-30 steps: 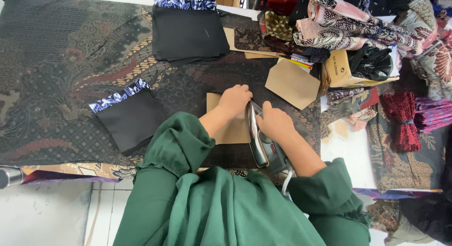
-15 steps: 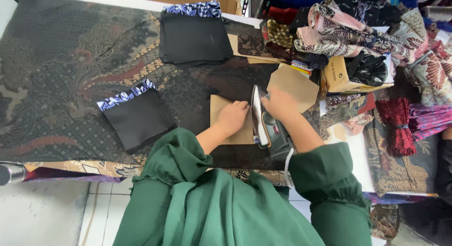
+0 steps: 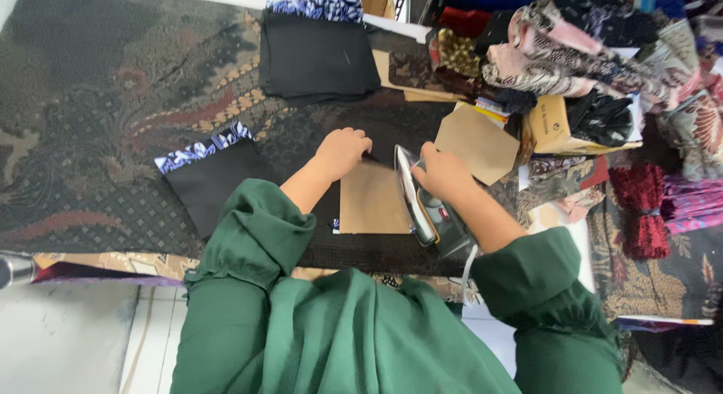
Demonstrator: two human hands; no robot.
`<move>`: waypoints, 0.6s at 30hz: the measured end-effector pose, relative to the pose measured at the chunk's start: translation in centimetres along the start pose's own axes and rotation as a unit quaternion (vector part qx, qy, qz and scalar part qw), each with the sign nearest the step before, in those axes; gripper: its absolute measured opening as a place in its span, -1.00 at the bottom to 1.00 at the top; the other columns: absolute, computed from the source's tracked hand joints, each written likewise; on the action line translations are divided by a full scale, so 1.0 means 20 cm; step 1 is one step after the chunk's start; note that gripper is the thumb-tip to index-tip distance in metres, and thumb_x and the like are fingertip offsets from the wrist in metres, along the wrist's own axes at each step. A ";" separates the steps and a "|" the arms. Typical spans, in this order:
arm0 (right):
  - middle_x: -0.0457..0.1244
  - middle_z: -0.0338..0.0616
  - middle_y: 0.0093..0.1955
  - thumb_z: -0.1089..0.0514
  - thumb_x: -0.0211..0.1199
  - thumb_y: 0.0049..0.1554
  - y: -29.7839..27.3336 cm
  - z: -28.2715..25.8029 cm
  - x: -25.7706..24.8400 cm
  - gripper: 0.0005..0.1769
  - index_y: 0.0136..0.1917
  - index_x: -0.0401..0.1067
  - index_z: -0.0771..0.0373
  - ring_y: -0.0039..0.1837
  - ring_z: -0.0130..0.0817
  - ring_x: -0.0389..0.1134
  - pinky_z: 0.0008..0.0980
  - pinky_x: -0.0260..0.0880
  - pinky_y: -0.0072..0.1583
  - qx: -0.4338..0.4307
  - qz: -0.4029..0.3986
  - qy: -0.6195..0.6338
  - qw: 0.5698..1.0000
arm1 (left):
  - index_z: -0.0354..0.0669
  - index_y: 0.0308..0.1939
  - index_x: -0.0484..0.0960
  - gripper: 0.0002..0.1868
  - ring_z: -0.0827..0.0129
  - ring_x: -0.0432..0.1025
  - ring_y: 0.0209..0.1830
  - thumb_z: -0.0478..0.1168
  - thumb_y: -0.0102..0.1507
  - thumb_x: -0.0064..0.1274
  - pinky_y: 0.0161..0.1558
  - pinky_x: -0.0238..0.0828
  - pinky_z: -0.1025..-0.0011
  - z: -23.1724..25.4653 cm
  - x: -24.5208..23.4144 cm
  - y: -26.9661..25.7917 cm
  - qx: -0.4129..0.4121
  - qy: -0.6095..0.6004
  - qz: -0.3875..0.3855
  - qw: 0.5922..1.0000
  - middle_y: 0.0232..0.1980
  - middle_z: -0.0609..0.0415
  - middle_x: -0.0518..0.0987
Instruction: The person irons small pieces of patterned fabric using a steam iron and a brown paper template. They repeatedly place the template on the fabric, press with the iron, remove the template, and stack the finished pieces.
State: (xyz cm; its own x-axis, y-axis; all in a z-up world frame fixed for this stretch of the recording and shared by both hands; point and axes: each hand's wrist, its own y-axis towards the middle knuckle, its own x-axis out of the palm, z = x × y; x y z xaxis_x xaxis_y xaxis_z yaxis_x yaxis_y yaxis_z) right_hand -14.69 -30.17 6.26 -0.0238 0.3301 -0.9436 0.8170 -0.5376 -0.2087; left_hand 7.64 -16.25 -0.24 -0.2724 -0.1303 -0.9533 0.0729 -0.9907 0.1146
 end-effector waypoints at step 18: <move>0.39 0.13 -0.10 -0.19 0.28 0.14 -0.03 -0.23 -0.06 -0.50 0.05 0.30 0.27 0.00 0.15 0.44 0.09 0.40 0.01 0.104 0.045 -0.046 0.992 | 0.01 -0.24 0.68 -0.80 0.12 0.49 -0.02 -0.31 0.06 0.22 -0.02 0.45 0.15 -0.16 0.01 -0.08 -0.045 -0.113 0.028 0.992 -0.14 0.12 0.60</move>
State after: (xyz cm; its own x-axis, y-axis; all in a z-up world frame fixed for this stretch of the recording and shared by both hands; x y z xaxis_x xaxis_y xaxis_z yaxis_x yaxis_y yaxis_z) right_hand -12.45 -26.67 8.64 -0.0169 0.2069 -0.9782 0.6815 -0.7135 -0.1627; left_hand 10.46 -14.61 -1.56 -0.4721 -0.2002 -0.8585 0.1772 -0.9756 0.1300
